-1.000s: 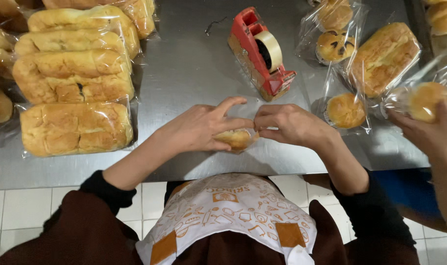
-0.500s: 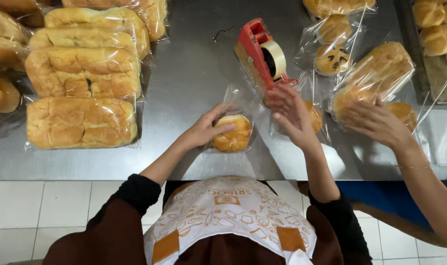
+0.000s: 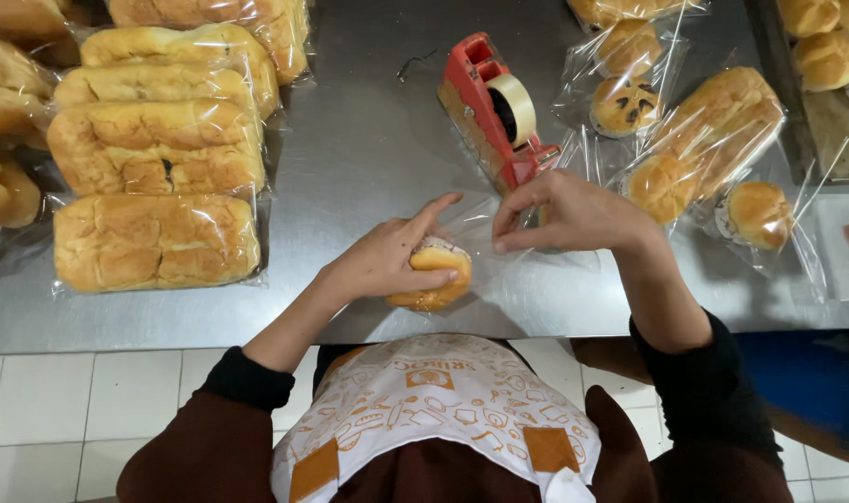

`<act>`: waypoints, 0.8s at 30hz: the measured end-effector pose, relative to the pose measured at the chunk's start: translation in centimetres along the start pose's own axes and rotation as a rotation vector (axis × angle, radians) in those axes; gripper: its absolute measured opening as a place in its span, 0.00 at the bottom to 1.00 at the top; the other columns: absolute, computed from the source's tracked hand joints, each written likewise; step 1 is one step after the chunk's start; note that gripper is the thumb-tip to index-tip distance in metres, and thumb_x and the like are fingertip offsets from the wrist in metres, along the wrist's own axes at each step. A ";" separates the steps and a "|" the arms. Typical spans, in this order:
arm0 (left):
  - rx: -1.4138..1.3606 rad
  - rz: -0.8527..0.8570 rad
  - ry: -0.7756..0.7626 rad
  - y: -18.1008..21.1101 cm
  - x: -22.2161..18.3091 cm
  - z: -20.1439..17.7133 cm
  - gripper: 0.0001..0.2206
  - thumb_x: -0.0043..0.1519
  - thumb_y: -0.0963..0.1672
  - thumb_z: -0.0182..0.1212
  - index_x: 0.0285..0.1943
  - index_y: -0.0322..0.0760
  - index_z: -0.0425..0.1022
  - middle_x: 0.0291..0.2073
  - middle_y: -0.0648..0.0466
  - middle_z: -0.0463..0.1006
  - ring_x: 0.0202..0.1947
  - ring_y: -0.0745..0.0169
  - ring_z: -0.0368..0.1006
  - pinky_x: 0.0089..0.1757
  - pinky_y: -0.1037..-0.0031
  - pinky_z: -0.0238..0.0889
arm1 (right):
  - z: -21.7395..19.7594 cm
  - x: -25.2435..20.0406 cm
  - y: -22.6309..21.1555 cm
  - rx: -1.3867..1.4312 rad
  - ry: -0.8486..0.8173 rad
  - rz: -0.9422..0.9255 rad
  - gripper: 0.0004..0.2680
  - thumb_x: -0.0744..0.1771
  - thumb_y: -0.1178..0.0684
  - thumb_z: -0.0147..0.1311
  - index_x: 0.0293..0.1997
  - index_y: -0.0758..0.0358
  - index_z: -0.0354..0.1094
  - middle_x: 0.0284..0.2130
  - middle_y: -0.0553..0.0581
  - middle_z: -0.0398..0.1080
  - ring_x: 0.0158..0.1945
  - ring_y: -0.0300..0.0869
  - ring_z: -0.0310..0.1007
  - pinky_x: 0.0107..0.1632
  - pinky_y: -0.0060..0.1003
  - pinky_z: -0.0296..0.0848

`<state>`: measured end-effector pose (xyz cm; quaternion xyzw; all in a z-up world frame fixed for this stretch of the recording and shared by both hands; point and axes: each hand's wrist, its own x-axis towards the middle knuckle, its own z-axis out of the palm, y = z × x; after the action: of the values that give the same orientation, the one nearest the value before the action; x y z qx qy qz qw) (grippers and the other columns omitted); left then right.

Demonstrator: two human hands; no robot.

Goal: The person packages various bakery items by placing them into plastic bags and securing the bags with tape from a dispenser.

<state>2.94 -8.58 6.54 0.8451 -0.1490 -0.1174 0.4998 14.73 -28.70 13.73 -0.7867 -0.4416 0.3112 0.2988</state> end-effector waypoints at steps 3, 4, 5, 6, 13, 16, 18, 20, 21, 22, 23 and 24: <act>-0.034 0.022 -0.016 0.6 0.1 -0.1 0.37 0.51 0.51 0.59 0.66 0.38 0.46 0.42 0.41 0.75 0.46 0.39 0.70 0.47 0.53 0.62 | -0.4 0.7 0.0 -0.123 0.109 -0.058 0.02 0.57 0.56 0.60 0.27 0.58 0.73 0.20 0.53 0.74 0.30 0.44 0.74 0.45 0.39 0.67; -0.078 0.054 -0.031 0.9 0.3 -0.2 0.35 0.51 0.51 0.60 0.65 0.35 0.49 0.42 0.39 0.75 0.46 0.37 0.70 0.47 0.51 0.61 | -0.7 1.0 0.2 -0.216 0.215 -0.119 0.02 0.58 0.58 0.58 0.28 0.60 0.72 0.19 0.55 0.72 0.30 0.49 0.73 0.48 0.43 0.65; -0.080 0.050 -0.031 0.8 0.3 -0.2 0.35 0.51 0.51 0.60 0.65 0.35 0.49 0.42 0.39 0.75 0.46 0.37 0.70 0.47 0.51 0.61 | -0.2 1.5 1.3 -0.214 0.212 -0.119 0.02 0.58 0.58 0.58 0.28 0.60 0.72 0.19 0.55 0.72 0.30 0.49 0.73 0.48 0.43 0.65; -0.233 0.068 0.017 0.6 0.4 -0.3 0.33 0.52 0.50 0.60 0.65 0.36 0.52 0.42 0.40 0.76 0.45 0.42 0.71 0.47 0.55 0.63 | 0.2 2.0 2.5 -0.212 0.369 -0.143 0.02 0.61 0.55 0.58 0.32 0.55 0.71 0.23 0.49 0.71 0.35 0.45 0.73 0.54 0.42 0.60; -0.664 0.046 0.292 -2.2 0.4 1.6 0.25 0.55 0.48 0.61 0.61 0.40 0.63 0.39 0.53 0.76 0.42 0.68 0.67 0.46 0.72 0.64 | 6.5 1.1 5.2 0.844 0.853 -0.111 0.17 0.68 0.41 0.32 0.46 0.64 0.62 0.38 0.56 0.70 0.43 0.41 0.73 0.45 0.33 0.73; -0.670 0.032 0.358 -1.3 1.2 1.5 0.22 0.58 0.49 0.58 0.60 0.40 0.64 0.37 0.50 0.76 0.41 0.64 0.71 0.45 0.71 0.65 | 10.1 1.9 4.5 0.967 0.712 -0.164 0.19 0.67 0.45 0.37 0.56 0.72 0.54 0.46 0.69 0.66 0.49 0.47 0.69 0.48 0.38 0.71; -0.666 0.051 0.377 -1.7 1.6 1.8 0.22 0.59 0.49 0.57 0.60 0.39 0.64 0.36 0.50 0.76 0.39 0.66 0.71 0.44 0.71 0.66 | 11.0 2.4 4.0 0.976 0.796 -0.120 0.16 0.67 0.50 0.40 0.55 0.73 0.56 0.40 0.67 0.68 0.45 0.45 0.70 0.47 0.38 0.72; -0.661 0.070 0.388 -1.5 1.6 1.9 0.21 0.60 0.49 0.55 0.60 0.38 0.63 0.35 0.50 0.77 0.38 0.67 0.71 0.43 0.71 0.67 | 11.4 2.7 3.2 0.983 0.888 -0.072 0.13 0.67 0.55 0.43 0.53 0.75 0.58 0.35 0.64 0.69 0.40 0.43 0.71 0.45 0.38 0.73; -0.662 0.069 0.387 -1.1 1.4 1.9 0.21 0.60 0.50 0.54 0.60 0.38 0.63 0.34 0.50 0.77 0.37 0.66 0.72 0.42 0.71 0.67 | 11.3 2.7 2.7 1.047 0.923 -0.028 0.13 0.67 0.54 0.43 0.53 0.74 0.59 0.34 0.64 0.69 0.39 0.44 0.72 0.44 0.38 0.74; -0.663 0.068 0.386 -0.8 1.2 1.8 0.22 0.61 0.51 0.52 0.60 0.37 0.63 0.33 0.50 0.77 0.35 0.66 0.72 0.40 0.71 0.67 | 11.3 2.8 2.2 1.111 0.958 0.017 0.13 0.67 0.53 0.42 0.52 0.73 0.61 0.34 0.64 0.70 0.38 0.45 0.73 0.43 0.39 0.75; -0.667 0.066 0.385 -0.7 1.1 1.8 0.22 0.61 0.51 0.52 0.60 0.37 0.63 0.33 0.50 0.77 0.35 0.66 0.72 0.40 0.71 0.67 | 11.2 2.7 1.6 1.110 0.958 0.022 0.13 0.67 0.53 0.42 0.52 0.73 0.61 0.34 0.64 0.70 0.38 0.45 0.73 0.43 0.39 0.75; -0.643 0.067 0.385 -0.6 0.9 1.8 0.22 0.60 0.50 0.53 0.59 0.36 0.63 0.33 0.50 0.77 0.35 0.65 0.71 0.40 0.70 0.67 | 11.2 2.6 1.1 1.134 0.942 -0.010 0.13 0.68 0.51 0.39 0.51 0.71 0.61 0.37 0.66 0.70 0.41 0.48 0.73 0.46 0.42 0.74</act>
<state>3.25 -10.05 5.10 0.6462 -0.0352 0.0193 0.7621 7.97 -24.66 5.31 -0.5596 -0.0416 0.1195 0.8190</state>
